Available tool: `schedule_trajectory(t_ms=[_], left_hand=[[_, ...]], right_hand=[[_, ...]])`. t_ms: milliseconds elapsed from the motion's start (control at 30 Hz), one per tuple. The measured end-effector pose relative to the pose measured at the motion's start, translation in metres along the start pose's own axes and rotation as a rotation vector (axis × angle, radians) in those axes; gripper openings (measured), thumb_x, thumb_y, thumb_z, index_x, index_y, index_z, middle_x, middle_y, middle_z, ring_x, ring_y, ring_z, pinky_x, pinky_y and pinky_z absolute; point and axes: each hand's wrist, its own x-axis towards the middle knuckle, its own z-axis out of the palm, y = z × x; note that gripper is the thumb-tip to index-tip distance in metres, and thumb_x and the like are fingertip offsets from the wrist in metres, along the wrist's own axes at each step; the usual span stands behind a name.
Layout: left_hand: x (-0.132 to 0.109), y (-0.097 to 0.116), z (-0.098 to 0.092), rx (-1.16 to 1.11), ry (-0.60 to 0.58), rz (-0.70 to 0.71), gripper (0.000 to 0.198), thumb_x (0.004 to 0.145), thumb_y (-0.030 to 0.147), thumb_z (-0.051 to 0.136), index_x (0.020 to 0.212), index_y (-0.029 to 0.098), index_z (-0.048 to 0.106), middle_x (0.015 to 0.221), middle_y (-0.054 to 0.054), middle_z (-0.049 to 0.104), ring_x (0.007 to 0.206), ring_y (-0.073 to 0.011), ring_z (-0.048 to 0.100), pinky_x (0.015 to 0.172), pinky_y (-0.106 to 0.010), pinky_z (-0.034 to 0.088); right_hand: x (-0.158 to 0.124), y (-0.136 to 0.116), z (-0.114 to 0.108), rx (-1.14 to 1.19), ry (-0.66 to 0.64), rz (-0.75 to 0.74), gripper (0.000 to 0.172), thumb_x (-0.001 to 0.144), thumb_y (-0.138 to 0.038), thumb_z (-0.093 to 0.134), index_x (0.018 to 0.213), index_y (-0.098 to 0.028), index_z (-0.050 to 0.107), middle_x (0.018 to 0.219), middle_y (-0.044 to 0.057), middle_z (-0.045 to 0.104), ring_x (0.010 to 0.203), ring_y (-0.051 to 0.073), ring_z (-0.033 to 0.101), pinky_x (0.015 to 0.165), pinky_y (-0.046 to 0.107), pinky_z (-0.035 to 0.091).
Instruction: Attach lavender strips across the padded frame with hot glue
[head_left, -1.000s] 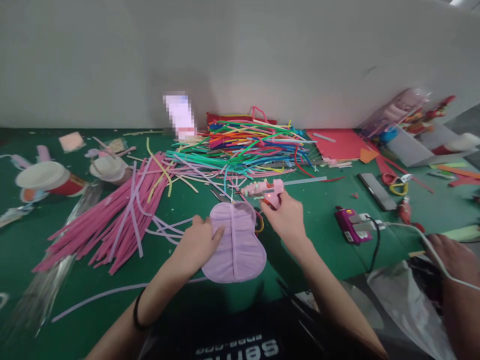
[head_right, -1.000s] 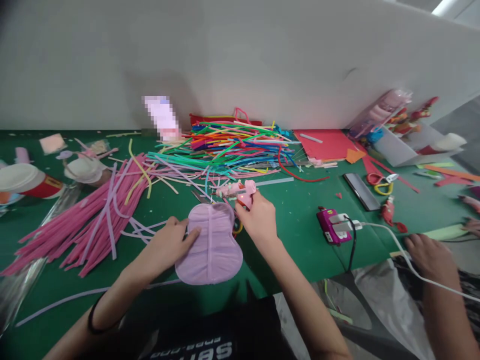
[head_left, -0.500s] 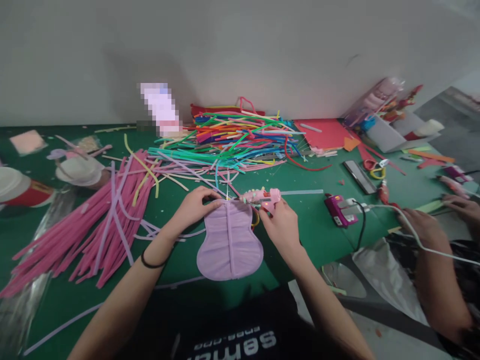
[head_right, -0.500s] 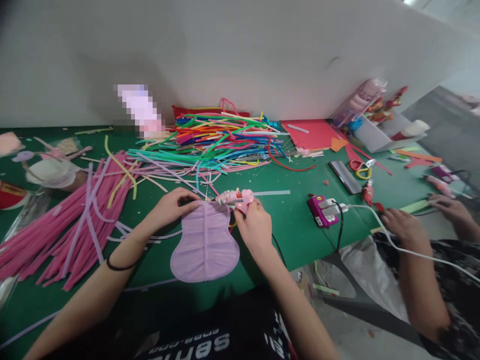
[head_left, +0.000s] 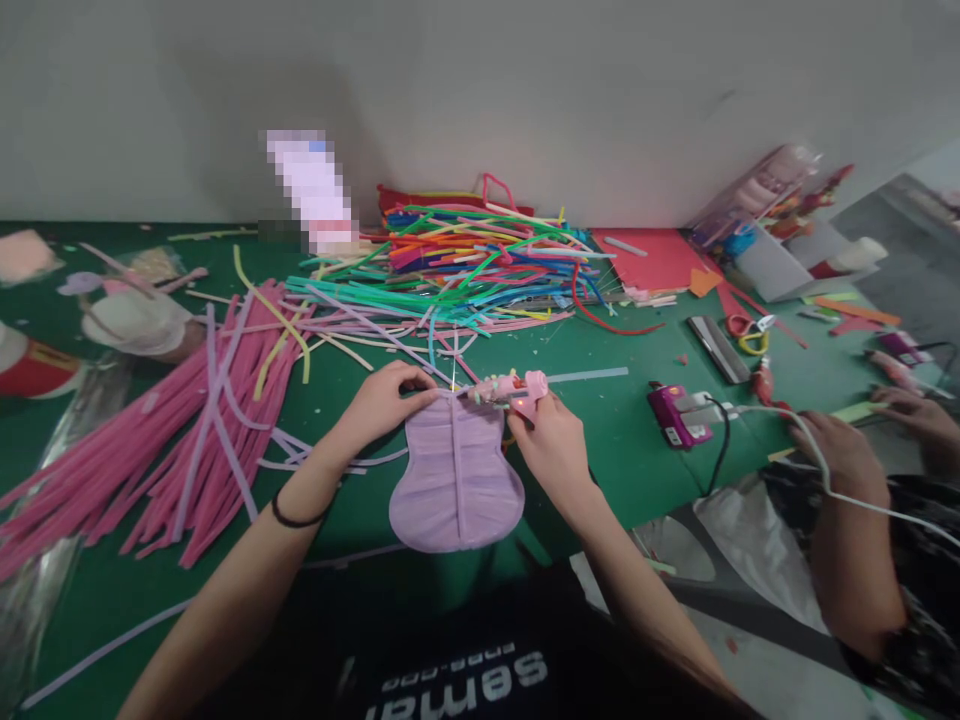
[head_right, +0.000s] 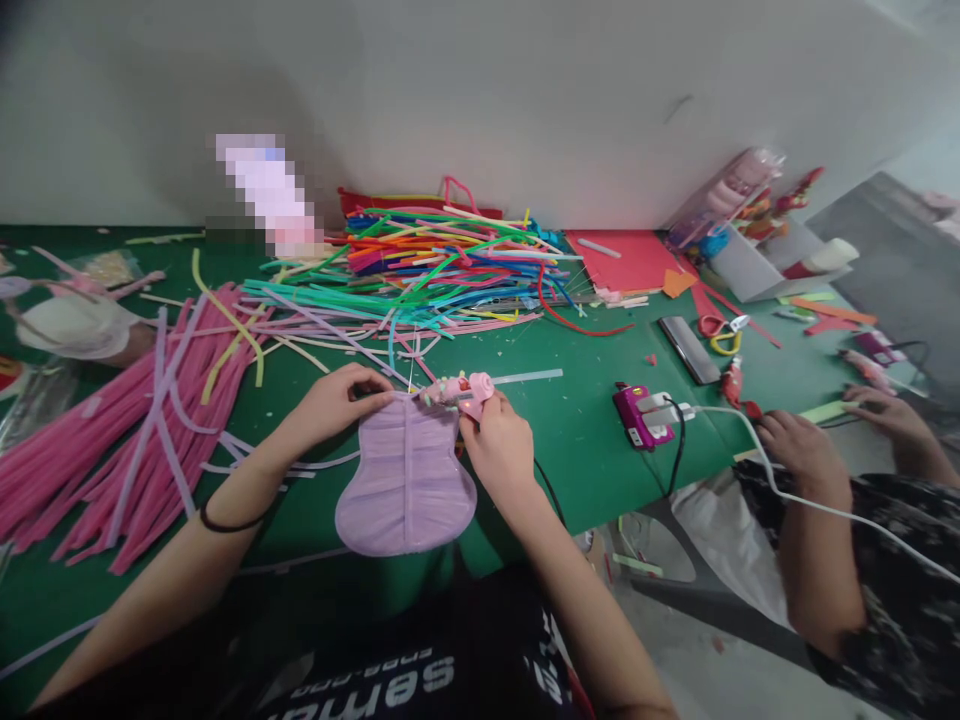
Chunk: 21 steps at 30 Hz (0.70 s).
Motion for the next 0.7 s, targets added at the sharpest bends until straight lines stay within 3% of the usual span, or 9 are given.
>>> schedule_trajectory(t_ms=[200, 700], left_hand=[[0.0011, -0.0012, -0.0003, 0.006, -0.010, 0.002, 0.030, 0.081, 0.048, 0.062, 0.088, 0.020, 0.073, 0.093, -0.006, 0.069, 0.086, -0.0219, 0.061, 0.082, -0.033, 0.047], [0.0015, -0.0016, -0.0009, 0.010, -0.014, -0.014, 0.029, 0.081, 0.046, 0.062, 0.087, 0.020, 0.073, 0.093, -0.005, 0.069, 0.083, -0.0204, 0.061, 0.080, -0.032, 0.046]], right_hand=[[0.0012, -0.0032, -0.0021, -0.021, -0.004, 0.000, 0.021, 0.090, -0.026, 0.056, 0.102, -0.010, 0.063, 0.107, 0.017, 0.071, 0.082, 0.024, 0.068, 0.069, 0.030, 0.046], [0.0010, -0.0022, -0.0050, -0.048, -0.016, 0.003, 0.025, 0.091, -0.026, 0.057, 0.109, -0.009, 0.062, 0.112, 0.018, 0.069, 0.081, 0.024, 0.068, 0.067, 0.031, 0.048]])
